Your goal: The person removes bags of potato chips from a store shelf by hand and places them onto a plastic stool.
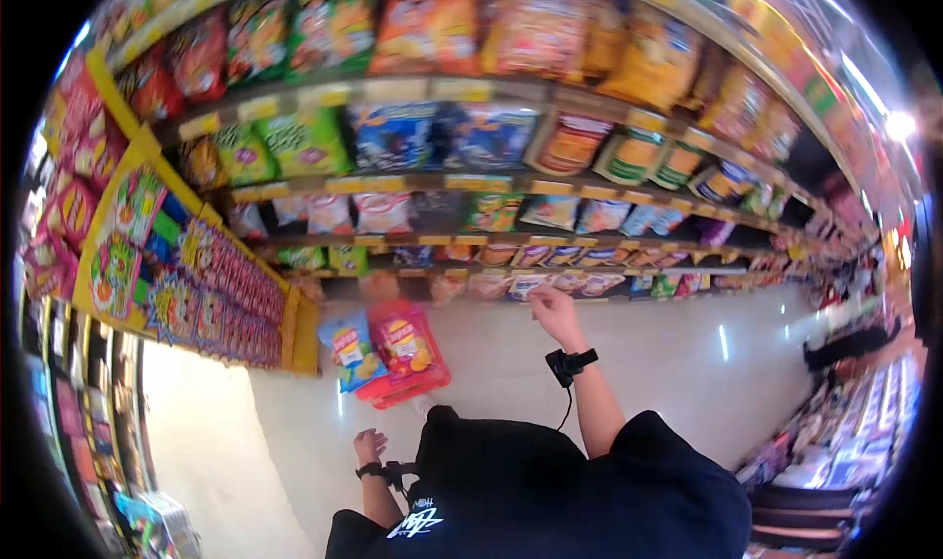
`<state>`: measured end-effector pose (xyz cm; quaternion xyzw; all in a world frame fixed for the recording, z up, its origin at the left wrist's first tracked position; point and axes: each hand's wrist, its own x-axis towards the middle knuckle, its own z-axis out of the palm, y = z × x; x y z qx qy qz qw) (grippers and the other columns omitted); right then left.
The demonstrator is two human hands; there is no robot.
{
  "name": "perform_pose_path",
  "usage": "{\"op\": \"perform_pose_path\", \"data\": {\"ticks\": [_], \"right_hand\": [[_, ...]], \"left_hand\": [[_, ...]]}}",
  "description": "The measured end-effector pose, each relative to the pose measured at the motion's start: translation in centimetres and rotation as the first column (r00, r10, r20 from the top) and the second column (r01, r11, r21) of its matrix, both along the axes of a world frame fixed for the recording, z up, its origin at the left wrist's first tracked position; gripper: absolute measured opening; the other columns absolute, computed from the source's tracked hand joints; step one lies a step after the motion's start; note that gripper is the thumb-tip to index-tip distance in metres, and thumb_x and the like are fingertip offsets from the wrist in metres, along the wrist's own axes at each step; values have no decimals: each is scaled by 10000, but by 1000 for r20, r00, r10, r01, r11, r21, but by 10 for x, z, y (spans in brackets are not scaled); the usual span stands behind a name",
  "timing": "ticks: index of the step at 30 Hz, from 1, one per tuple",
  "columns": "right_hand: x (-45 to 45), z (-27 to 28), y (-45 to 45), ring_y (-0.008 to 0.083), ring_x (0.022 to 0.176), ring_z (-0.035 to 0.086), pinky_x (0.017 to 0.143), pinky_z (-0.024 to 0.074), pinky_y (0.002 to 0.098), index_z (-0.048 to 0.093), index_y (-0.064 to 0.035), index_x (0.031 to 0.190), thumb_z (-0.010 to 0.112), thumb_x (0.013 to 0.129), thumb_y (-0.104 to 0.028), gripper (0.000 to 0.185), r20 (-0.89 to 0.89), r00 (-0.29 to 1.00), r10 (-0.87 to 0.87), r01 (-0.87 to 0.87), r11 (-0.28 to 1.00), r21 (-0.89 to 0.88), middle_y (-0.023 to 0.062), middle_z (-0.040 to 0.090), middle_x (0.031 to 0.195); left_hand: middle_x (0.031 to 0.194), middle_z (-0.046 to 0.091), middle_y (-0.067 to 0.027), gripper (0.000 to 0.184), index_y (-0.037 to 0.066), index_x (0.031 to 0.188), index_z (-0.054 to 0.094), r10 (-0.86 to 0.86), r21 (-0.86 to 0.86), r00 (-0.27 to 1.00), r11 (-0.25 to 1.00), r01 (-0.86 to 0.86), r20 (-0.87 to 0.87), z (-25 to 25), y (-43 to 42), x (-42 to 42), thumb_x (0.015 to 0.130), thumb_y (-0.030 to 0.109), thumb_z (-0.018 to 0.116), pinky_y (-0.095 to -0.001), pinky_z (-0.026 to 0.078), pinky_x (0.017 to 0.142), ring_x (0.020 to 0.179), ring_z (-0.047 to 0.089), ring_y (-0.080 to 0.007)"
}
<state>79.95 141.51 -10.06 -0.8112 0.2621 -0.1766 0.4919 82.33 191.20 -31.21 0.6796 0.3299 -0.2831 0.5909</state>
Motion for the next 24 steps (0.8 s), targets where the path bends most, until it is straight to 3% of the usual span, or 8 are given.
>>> {"op": "perform_pose_path", "data": {"ticks": [3,6,10,14,17,19,23,24], "right_hand": [[-70,25,-15,85,604,570,567,457,238,614,29,941,573,879,-126,173,83,992,-91,90,996,17,33,601,684],[-154,45,-31,85,617,569,574,456,238,615,24,949,569,879,-120,166,183,968,-174,122,956,266,31,604,695],[-258,41,-65,69,585,555,535,439,232,634,7,929,578,862,-111,146,222,931,-291,230,937,263,29,599,641],[-339,53,-86,76,572,556,529,443,239,636,10,912,582,857,-111,144,275,862,-426,351,893,283,26,596,634],[-363,65,-83,86,575,562,533,449,248,645,8,891,591,850,-119,144,275,841,-466,400,878,264,33,599,632],[-374,76,-81,91,581,567,539,454,252,652,5,876,595,845,-119,140,243,836,-492,459,870,181,42,606,636],[-413,86,-110,90,599,574,554,457,247,654,-1,875,588,846,-105,127,234,782,-578,542,815,202,44,613,647],[-424,86,-124,82,603,572,560,452,238,649,0,885,576,854,-99,127,236,770,-592,555,805,210,33,606,648]], "left_hand": [[846,653,-126,279,13,1012,571,-122,38,985,992,118,118,41,-36,-15,828,220,542,-317,496,578,695,643,-207],[851,643,-112,253,30,1004,567,-266,54,928,964,262,262,93,-83,-30,851,228,534,-307,495,600,724,643,-199],[810,644,-94,213,19,1001,575,-386,119,820,921,372,422,124,-138,-42,874,168,491,-271,498,571,687,647,-189],[797,640,-112,168,-33,927,605,-433,41,731,872,487,528,168,-237,-82,852,70,495,-285,530,613,677,631,-183],[843,666,-128,197,0,996,583,-545,154,465,748,646,698,159,-297,-86,905,133,469,-263,504,575,692,646,-174],[832,665,-119,186,7,981,594,-557,147,421,709,689,716,184,-345,-105,908,133,478,-258,500,576,700,645,-168],[796,655,-72,164,-3,929,624,-565,64,464,678,732,682,228,-441,-141,902,83,488,-238,487,606,683,628,-134],[791,653,-64,157,4,923,625,-539,51,427,661,749,726,224,-464,-143,905,82,490,-233,478,600,678,619,-124]]}}
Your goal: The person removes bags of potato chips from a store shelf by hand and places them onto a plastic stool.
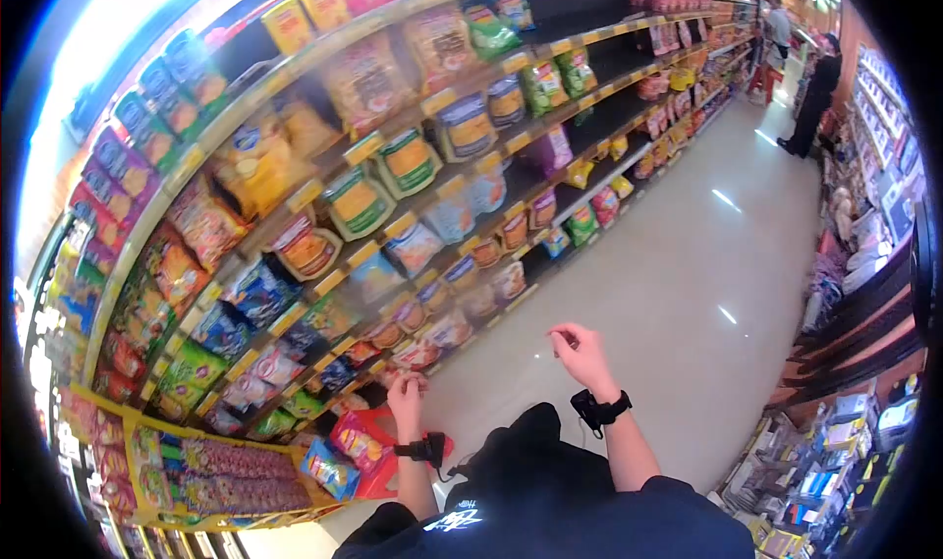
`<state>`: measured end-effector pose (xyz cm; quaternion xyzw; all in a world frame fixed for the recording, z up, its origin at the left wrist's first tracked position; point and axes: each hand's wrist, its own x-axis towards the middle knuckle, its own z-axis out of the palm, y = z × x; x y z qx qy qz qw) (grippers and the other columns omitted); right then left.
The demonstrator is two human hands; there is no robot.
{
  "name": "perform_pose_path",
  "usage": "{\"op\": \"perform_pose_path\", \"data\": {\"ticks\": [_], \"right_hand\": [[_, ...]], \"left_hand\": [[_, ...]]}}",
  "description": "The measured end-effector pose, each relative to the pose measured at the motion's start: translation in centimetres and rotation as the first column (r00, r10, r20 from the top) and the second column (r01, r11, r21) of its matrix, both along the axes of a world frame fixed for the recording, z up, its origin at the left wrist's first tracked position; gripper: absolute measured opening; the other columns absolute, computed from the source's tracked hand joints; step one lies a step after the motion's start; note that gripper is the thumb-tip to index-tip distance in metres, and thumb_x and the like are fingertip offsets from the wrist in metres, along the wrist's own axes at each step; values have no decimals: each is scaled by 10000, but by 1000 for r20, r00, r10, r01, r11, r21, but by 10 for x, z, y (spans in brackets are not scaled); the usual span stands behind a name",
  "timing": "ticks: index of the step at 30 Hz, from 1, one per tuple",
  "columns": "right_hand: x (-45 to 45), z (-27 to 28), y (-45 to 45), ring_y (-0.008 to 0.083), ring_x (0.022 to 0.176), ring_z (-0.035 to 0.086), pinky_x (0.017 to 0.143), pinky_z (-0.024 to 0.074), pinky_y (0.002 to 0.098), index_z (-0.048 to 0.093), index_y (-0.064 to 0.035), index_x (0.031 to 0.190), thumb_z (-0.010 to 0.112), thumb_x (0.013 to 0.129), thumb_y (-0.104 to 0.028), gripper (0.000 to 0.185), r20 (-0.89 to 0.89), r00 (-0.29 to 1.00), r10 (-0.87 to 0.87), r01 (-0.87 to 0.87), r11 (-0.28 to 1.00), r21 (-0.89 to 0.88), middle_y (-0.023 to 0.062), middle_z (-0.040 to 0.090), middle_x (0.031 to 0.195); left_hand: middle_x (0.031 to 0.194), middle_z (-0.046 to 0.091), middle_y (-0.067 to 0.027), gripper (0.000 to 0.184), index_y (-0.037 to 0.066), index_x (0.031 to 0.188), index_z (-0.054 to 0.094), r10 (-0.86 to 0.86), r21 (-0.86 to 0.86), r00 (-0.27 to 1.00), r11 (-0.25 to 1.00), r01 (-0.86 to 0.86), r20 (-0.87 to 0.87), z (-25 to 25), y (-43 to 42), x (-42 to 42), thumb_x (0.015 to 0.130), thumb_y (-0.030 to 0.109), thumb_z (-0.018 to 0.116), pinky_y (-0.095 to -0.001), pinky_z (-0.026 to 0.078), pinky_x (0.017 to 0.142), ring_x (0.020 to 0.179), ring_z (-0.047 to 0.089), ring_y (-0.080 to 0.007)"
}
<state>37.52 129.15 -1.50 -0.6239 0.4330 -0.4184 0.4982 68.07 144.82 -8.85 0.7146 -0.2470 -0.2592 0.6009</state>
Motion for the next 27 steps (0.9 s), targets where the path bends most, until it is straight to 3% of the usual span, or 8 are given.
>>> {"op": "perform_pose_path", "data": {"ticks": [5,7,9,10,16,17,25,27], "right_hand": [[-49,30,-62,81,614,582,572,456,228,648,6,895,577,861,-96,129,-52,989,-138,136,990,-46,30,608,659],[-59,39,-91,82,591,576,552,455,229,653,7,882,596,848,-98,124,-37,979,-199,198,980,-37,37,606,637],[-65,45,-124,81,591,577,552,455,228,649,11,891,593,852,-92,123,-25,976,-218,216,974,-67,35,608,643],[-67,50,-140,81,590,577,553,454,227,648,13,896,591,855,-88,123,-22,975,-223,220,972,-84,34,609,646],[-74,73,-232,94,635,573,622,469,237,629,23,936,550,890,-84,140,-131,964,-232,224,972,-75,32,599,677],[-77,76,-239,93,635,571,624,468,237,628,21,936,548,891,-83,138,-124,964,-236,228,971,-73,30,597,676],[-94,86,-331,92,634,563,621,460,236,626,14,936,543,899,-84,133,18,976,-217,218,974,-61,21,584,668],[-101,85,-355,92,636,563,620,460,237,626,16,936,544,899,-83,133,28,981,-191,193,979,-61,21,583,669]], "left_hand": [[764,640,-47,123,7,918,609,-125,-105,991,986,130,48,1,-101,-25,907,61,500,-232,472,614,680,598,-114],[756,641,-51,118,0,903,610,-102,-172,994,981,94,-35,24,-141,-49,899,50,503,-230,469,609,672,595,-112],[740,641,-54,129,-8,895,612,-136,-223,991,966,132,-2,27,-184,-57,900,60,503,-236,472,611,664,594,-112],[726,639,-56,139,-9,901,614,-119,-172,993,978,121,20,39,-204,-65,904,68,499,-241,471,615,652,589,-112],[771,612,-24,147,13,940,602,-176,-332,984,930,155,-36,76,-311,-91,937,90,476,-218,457,627,678,570,-92],[764,612,-20,150,14,944,605,-167,-265,985,949,173,46,85,-324,-94,936,93,477,-218,459,623,667,569,-88],[767,621,-25,140,4,933,601,-215,-340,975,922,186,-50,126,-413,-119,926,79,483,-220,464,619,666,573,-88],[750,622,-33,148,2,933,601,-185,-317,983,932,174,-3,130,-431,-126,925,88,480,-221,462,617,665,573,-91]]}}
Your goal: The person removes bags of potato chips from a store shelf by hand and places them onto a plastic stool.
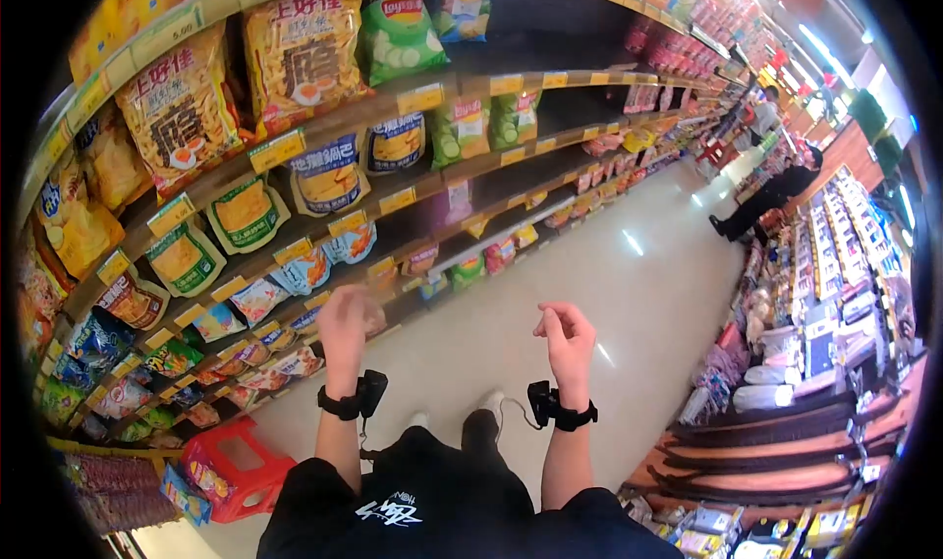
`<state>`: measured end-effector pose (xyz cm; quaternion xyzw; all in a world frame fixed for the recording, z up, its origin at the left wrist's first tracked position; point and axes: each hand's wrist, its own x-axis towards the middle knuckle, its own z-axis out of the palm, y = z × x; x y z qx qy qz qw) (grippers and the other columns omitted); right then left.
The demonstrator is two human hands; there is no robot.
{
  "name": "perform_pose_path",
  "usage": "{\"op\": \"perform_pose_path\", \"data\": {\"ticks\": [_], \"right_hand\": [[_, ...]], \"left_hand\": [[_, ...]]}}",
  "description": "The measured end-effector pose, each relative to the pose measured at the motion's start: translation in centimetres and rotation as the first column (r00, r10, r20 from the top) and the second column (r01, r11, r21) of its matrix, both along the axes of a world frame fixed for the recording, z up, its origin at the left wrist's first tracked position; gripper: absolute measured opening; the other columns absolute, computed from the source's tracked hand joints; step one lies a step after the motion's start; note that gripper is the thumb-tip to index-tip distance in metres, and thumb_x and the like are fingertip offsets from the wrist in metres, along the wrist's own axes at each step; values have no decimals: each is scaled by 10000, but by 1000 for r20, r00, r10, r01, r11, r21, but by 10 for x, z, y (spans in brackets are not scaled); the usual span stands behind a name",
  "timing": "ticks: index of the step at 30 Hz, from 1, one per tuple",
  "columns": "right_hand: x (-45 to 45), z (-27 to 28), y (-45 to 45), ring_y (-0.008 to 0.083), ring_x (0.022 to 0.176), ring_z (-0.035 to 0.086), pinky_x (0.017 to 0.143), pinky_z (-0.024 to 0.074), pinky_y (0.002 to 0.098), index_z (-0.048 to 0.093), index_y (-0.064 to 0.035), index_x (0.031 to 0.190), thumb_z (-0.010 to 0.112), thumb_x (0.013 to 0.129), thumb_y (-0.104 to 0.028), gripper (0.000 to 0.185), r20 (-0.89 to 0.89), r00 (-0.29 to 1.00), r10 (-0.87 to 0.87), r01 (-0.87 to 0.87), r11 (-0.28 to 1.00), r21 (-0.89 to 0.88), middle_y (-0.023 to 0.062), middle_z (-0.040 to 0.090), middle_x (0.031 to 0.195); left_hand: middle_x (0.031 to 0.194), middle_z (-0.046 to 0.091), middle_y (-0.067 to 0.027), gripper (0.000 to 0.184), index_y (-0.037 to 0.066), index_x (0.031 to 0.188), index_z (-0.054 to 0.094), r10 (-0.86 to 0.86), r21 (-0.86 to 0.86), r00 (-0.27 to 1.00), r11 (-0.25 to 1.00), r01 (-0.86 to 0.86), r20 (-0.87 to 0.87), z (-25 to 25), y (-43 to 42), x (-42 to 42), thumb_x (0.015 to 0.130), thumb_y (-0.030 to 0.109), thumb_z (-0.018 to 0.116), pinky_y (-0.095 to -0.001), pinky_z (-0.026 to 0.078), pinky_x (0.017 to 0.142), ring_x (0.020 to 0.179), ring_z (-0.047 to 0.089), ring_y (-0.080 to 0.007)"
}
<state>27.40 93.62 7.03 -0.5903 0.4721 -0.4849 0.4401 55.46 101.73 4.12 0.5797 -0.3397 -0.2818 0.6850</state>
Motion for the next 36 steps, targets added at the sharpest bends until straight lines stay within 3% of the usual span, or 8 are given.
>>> {"op": "perform_pose_path", "data": {"ticks": [7,10,14,17,27,30,34,36], "right_hand": [[-45,15,-95,94,635,562,620,455,234,622,23,930,546,896,-83,135,93,993,79,-73,995,-65,24,581,674],[-63,26,-137,94,637,562,621,453,228,622,22,929,550,895,-86,134,141,979,147,-135,986,-95,22,586,686],[-76,43,-171,85,632,559,617,449,221,620,20,926,557,893,-86,128,180,949,258,-247,966,-78,18,590,696],[-76,64,-202,65,656,573,571,476,229,617,24,930,561,899,-88,129,148,939,310,-299,950,-89,18,608,709],[-39,135,-325,63,603,536,573,421,205,638,7,897,565,885,-103,133,182,917,354,-308,921,-239,2,580,665],[-7,150,-360,77,674,569,644,443,215,638,2,911,562,884,-107,135,148,908,393,-352,904,-244,10,600,711],[39,170,-393,125,863,604,751,457,250,631,-4,985,562,884,-131,176,95,904,416,-384,891,-242,39,638,924],[68,179,-413,130,914,590,770,449,264,629,1,992,556,880,-125,184,158,865,476,-437,870,-230,43,631,964]], "left_hand": [[750,622,-25,143,10,908,608,121,-33,989,992,-118,89,20,-71,-44,911,96,494,-217,452,625,678,573,-84],[767,619,-19,144,12,909,608,163,-63,986,985,-161,33,42,-96,-71,913,96,491,-222,457,633,693,572,-85],[815,616,-21,139,18,929,606,268,-132,948,960,-247,172,56,-118,-88,919,94,490,-235,464,655,737,572,-97],[814,610,-26,136,11,940,601,248,-132,958,964,-230,146,73,-131,-97,916,84,489,-242,466,668,757,571,-98],[836,620,-38,134,4,954,602,254,-209,961,951,-228,105,111,-218,-63,909,72,495,-243,460,672,774,582,-111],[840,620,-38,132,5,956,601,259,-284,948,938,-201,183,117,-239,-37,914,66,492,-242,460,675,773,579,-104],[851,619,-30,111,0,961,587,238,-384,968,904,-190,82,120,-267,-11,911,37,496,-231,461,713,791,579,-91],[857,618,-29,112,-2,969,585,230,-390,969,903,-178,89,116,-278,1,908,25,495,-231,464,731,805,580,-90]]}}
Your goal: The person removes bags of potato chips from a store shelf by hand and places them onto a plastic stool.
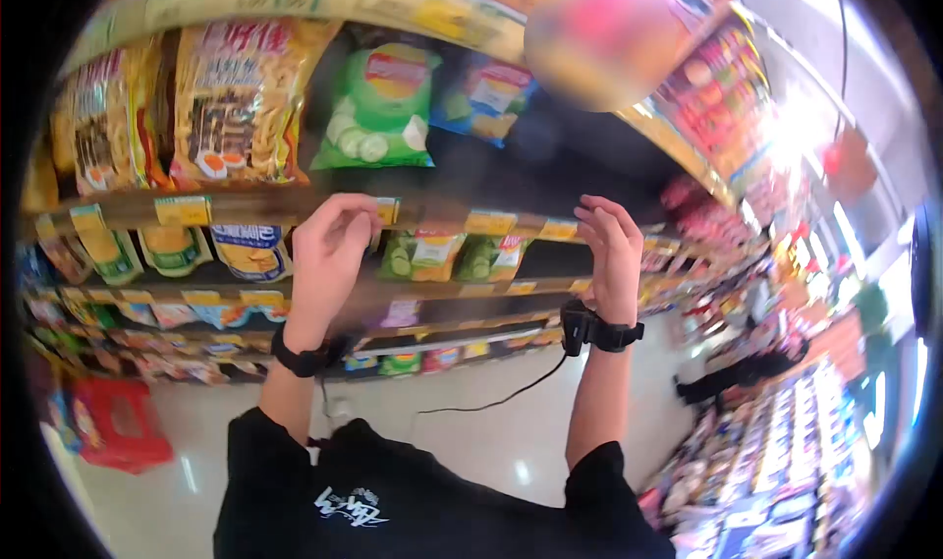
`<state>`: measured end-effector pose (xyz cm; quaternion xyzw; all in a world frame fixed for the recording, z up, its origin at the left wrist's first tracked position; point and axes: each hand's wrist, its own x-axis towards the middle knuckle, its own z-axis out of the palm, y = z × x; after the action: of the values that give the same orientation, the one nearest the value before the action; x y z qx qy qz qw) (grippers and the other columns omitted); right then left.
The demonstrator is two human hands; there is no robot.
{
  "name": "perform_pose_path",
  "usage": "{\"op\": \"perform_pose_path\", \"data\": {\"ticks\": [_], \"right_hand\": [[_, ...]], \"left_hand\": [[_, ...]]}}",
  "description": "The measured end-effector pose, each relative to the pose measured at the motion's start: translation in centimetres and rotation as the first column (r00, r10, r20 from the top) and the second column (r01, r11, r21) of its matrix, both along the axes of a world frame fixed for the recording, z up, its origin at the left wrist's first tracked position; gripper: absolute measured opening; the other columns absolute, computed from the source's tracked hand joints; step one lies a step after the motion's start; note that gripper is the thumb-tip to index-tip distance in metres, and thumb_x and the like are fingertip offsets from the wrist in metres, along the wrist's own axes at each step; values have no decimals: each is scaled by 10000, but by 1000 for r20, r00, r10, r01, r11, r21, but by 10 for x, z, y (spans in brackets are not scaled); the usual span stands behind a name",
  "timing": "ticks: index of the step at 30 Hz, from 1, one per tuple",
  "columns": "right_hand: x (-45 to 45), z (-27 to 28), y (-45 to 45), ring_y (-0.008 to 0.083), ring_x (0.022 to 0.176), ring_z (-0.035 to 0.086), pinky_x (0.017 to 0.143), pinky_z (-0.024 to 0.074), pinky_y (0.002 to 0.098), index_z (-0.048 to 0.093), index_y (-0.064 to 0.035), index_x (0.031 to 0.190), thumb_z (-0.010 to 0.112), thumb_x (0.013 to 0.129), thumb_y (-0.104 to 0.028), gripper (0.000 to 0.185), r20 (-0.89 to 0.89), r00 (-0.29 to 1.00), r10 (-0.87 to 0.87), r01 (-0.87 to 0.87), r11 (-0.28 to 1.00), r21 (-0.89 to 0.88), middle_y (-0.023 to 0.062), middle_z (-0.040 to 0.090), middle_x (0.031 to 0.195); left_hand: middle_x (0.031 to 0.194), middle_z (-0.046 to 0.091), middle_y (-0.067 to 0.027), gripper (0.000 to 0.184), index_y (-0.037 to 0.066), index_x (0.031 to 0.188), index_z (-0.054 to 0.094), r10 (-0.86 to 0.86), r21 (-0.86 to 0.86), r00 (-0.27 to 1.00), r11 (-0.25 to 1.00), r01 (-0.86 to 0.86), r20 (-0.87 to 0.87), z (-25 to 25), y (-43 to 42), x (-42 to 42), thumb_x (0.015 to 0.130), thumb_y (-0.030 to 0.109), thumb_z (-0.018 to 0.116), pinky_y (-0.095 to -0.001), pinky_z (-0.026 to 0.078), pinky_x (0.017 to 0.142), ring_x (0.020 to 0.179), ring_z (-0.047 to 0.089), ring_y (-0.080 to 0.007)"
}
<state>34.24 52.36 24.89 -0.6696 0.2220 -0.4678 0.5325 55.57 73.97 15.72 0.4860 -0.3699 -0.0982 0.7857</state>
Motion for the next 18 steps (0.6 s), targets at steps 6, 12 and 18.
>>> {"op": "perform_pose_path", "data": {"ticks": [6,12,18], "right_hand": [[93,11,-115,208,1009,574,871,452,343,585,-7,1093,515,876,-132,260,-233,969,-80,55,992,-111,103,610,1088],[156,23,-205,213,990,568,847,450,383,580,-79,1129,566,859,-165,284,-40,989,141,-137,987,83,58,609,1082],[190,17,-231,221,1064,525,868,421,383,579,-105,1144,601,862,-158,288,5,903,430,-417,877,-240,61,549,1197]], "left_hand": [[860,611,-34,109,-13,967,582,-12,51,999,999,14,-51,-15,-19,20,903,11,497,-232,464,747,817,574,-88],[824,621,-41,104,-26,927,593,75,74,997,995,-73,-21,-28,-30,3,896,21,505,-233,463,730,776,575,-96],[784,636,-47,119,-25,930,610,218,79,969,975,-209,-119,-23,-29,-16,872,21,516,-232,471,699,747,595,-99]]}}
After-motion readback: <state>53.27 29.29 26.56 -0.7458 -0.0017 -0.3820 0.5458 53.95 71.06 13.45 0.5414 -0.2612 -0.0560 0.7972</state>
